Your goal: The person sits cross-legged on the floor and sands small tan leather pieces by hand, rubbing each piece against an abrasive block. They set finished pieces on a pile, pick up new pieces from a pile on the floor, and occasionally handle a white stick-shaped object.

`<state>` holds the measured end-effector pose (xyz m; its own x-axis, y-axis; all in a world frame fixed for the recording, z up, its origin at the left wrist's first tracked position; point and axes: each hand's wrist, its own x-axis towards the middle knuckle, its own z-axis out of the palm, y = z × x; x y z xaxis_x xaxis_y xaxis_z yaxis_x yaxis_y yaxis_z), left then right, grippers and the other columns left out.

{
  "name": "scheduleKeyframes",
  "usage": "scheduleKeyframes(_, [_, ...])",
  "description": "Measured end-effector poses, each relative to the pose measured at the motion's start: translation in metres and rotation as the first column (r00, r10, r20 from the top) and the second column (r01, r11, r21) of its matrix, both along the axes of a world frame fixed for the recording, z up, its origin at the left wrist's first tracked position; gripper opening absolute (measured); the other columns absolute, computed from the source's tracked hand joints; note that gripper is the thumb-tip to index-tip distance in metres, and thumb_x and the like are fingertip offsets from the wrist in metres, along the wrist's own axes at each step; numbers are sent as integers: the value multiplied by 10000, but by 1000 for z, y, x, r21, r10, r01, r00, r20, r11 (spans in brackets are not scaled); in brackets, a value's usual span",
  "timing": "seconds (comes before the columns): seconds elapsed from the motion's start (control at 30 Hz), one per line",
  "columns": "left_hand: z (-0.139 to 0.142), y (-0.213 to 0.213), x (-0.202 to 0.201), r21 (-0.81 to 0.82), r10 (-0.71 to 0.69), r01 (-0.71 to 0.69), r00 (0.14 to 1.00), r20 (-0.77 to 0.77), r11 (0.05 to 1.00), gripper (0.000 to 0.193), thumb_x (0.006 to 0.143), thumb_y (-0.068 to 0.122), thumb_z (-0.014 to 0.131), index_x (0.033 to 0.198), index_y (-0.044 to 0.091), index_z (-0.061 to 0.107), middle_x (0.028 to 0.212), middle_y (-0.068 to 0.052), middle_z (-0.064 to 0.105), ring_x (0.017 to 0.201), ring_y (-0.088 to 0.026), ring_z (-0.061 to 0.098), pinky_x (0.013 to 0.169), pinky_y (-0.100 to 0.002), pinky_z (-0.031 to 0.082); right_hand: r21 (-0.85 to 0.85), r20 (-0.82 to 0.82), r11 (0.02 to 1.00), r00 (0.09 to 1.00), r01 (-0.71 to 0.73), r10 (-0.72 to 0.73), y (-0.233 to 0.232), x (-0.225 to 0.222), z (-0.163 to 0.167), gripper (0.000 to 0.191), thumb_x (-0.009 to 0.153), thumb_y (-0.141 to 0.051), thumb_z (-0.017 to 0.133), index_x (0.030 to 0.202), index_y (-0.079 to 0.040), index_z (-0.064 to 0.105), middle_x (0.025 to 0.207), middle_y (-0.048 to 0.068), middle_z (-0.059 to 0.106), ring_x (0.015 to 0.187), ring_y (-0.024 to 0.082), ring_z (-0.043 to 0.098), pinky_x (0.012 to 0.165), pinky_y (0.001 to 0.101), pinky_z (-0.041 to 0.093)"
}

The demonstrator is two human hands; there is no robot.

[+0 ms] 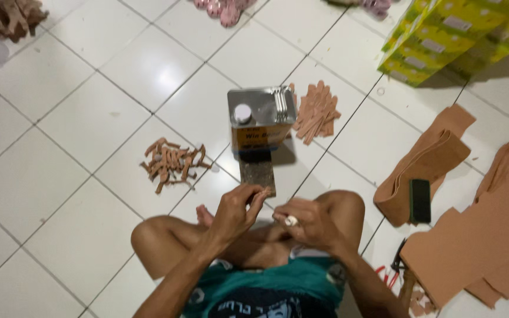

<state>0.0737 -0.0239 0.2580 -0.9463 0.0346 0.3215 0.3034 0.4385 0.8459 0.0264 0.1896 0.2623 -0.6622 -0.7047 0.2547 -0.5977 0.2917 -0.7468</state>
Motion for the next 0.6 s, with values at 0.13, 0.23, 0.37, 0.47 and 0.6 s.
scheduleKeyframes(0.13, [3,8,9,33,-227,225,953,201,974,226,937,108,714,1133,0,746,874,-141,745,642,-175,675,563,-331,535,-10,-80,995,992,-99,98,11,-32,3,154,921,-117,723,1045,-38,769,878,76,729,796,209,663,702,300,531])
scheduleKeyframes(0.23, [13,7,10,115,-145,134,985,93,984,173,949,120,719,1078,11,753,882,-101,756,662,-136,677,564,-289,538,-129,163,991,987,37,-16,6,-40,-1,185,951,-168,726,1069,-27,744,901,58,742,798,147,673,709,266,532])
scheduleKeyframes(0.37, [18,5,8,241,50,-100,977,206,965,189,951,130,741,1090,3,752,833,-68,748,687,-98,663,586,-253,526,-304,558,899,824,315,-101,-18,2,-26,289,990,-191,662,1212,-6,682,982,23,744,836,59,660,716,210,543])
scheduleKeyframes(0.47, [5,16,8,393,98,-211,953,287,895,211,942,118,740,1106,-15,744,862,-62,744,735,-85,649,632,-231,522,-344,647,822,749,453,-142,-25,14,-48,292,983,-182,686,1194,18,698,986,21,739,828,41,624,723,187,523])
scheduleKeyframes(0.6, [-21,38,9,613,97,-308,931,351,727,202,967,91,715,1119,-40,731,962,-63,751,852,-84,687,750,-215,566,-203,774,759,576,618,-262,-25,9,-66,261,971,-154,752,1134,45,791,835,49,701,664,61,494,574,198,397])
